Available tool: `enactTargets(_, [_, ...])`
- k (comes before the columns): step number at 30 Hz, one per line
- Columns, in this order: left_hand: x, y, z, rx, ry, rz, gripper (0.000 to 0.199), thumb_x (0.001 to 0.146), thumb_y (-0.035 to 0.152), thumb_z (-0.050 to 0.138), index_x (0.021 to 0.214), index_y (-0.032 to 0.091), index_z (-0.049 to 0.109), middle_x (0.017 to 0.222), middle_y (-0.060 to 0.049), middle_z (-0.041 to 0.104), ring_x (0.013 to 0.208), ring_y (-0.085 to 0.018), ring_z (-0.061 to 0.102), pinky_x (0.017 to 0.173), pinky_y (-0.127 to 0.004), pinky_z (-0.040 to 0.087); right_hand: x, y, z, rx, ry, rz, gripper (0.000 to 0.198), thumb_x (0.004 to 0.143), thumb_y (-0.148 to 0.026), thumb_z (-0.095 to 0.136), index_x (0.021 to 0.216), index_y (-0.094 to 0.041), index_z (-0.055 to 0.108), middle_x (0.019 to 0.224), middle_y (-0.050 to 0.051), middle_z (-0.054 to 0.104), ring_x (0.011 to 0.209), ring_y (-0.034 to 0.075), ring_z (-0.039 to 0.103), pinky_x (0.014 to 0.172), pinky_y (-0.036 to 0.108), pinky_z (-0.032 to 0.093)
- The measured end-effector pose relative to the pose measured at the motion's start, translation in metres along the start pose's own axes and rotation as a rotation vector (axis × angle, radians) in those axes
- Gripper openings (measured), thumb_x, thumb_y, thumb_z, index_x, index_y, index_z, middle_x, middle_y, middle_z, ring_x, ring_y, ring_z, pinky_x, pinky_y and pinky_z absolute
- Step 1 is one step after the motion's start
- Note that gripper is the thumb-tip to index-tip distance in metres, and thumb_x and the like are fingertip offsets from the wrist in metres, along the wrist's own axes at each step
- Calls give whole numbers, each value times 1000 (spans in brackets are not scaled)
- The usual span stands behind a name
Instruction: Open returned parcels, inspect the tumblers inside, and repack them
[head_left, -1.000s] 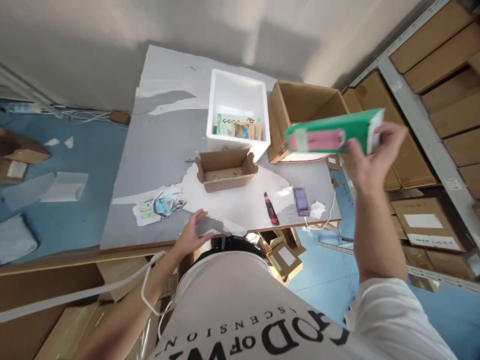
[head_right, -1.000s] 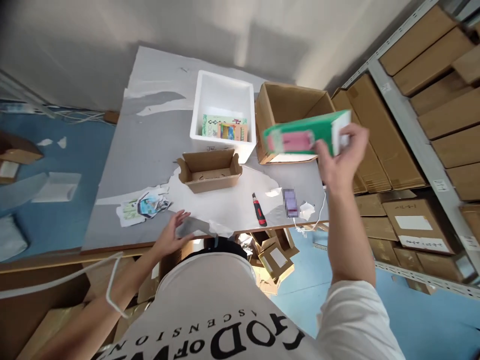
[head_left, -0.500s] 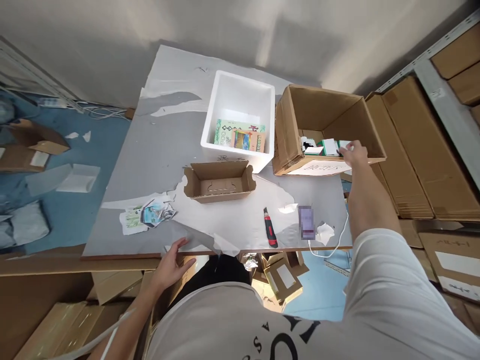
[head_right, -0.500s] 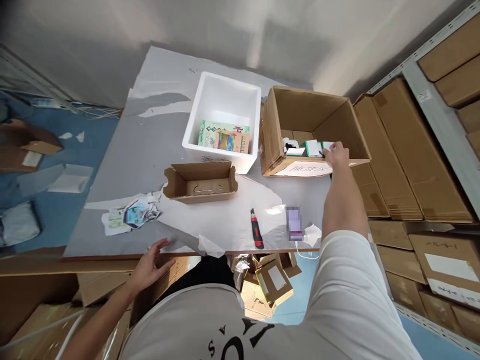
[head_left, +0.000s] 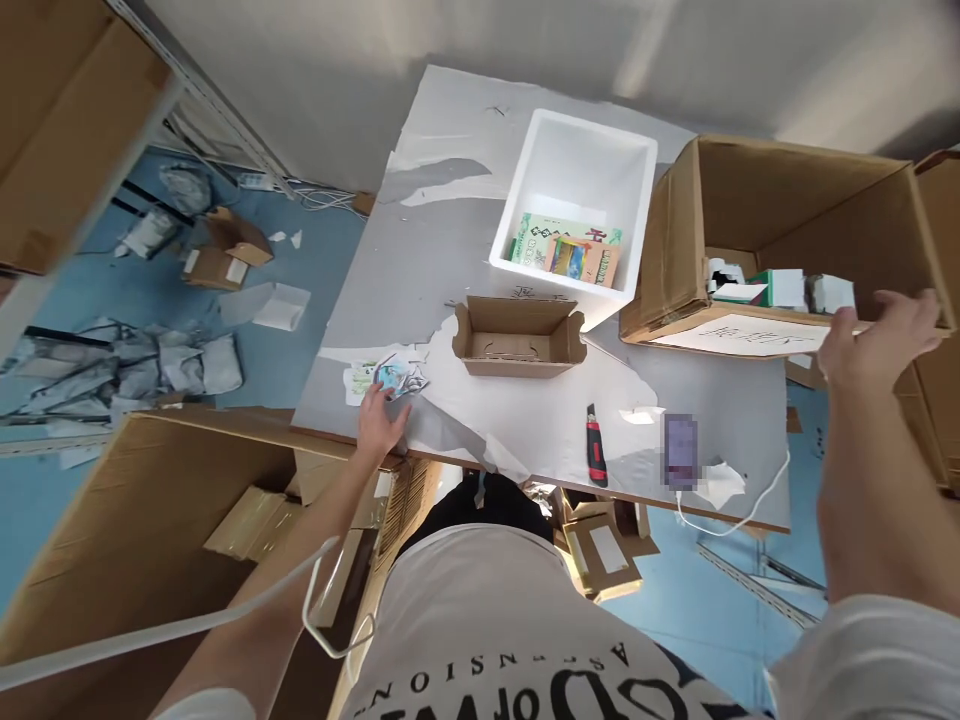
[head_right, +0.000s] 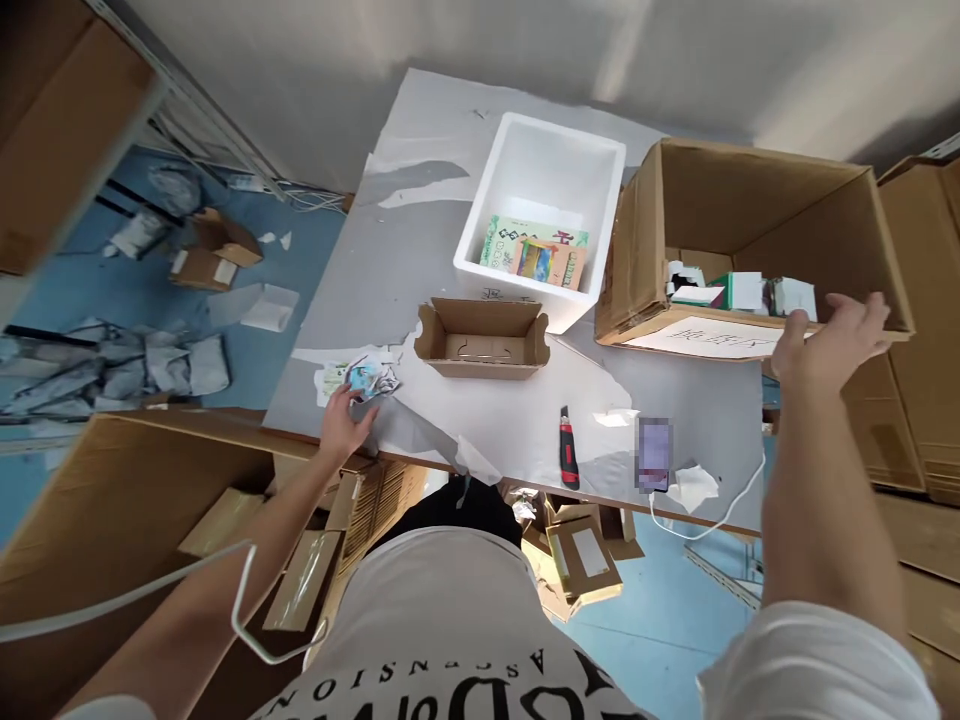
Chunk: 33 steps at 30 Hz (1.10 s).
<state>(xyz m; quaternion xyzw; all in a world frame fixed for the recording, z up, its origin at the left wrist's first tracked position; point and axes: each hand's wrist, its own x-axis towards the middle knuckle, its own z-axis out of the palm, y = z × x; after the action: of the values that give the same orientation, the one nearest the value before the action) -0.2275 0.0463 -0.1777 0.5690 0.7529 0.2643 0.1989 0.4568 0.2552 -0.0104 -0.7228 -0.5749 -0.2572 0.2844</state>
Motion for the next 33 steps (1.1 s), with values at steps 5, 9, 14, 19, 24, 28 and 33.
enactTargets(5, [56,23,28,-114,-224,76,79,63,55,77,126,14,51,141,-21,48,138,-38,39,116,-53,30,-101,-75,-20,455,-81,-39,49,93,-50,44,123,-13,52,119,23,56,118,29,54,100,51,41])
enactTargets(9, [77,59,68,-196,-358,120,77,63,53,79,125,15,55,128,-16,60,127,-36,51,109,-48,39,-207,-181,23,744,-844,240,52,75,-46,62,118,-19,55,122,17,60,111,30,59,88,50,51])
enactTargets(14, [65,86,91,-260,-353,-69,48,79,45,65,112,11,62,93,-12,69,91,-26,65,88,-38,50,-263,-253,46,989,-1031,442,49,76,-43,58,119,-21,48,130,15,57,121,26,55,97,49,47])
enactTargets(19, [15,94,61,-418,-268,-3,50,86,50,54,118,12,63,100,-10,72,88,-21,66,82,-30,51,-279,-247,-19,1018,-919,518,40,83,-53,52,106,-21,48,115,13,66,105,23,64,93,42,50])
enactTargets(24, [-25,98,47,-235,-327,-81,51,87,56,49,103,14,73,96,-10,75,86,-25,68,74,-31,49,-308,-230,-66,789,-990,542,41,82,-63,49,91,-24,51,96,10,70,84,25,67,77,41,52])
enactTargets(28, [-17,105,61,-108,-369,-84,50,87,56,48,92,15,76,88,-12,76,88,-28,68,77,-33,48,-316,-228,-57,711,-989,583,40,80,-65,49,82,-25,50,91,9,70,84,26,66,79,42,51])
enactTargets(33, [-3,87,69,-206,-404,-97,49,88,50,44,97,14,75,94,-14,75,96,-27,68,82,-35,50,-320,-214,-44,792,-1012,601,41,83,-61,44,89,-22,56,92,8,70,87,23,65,83,41,52])
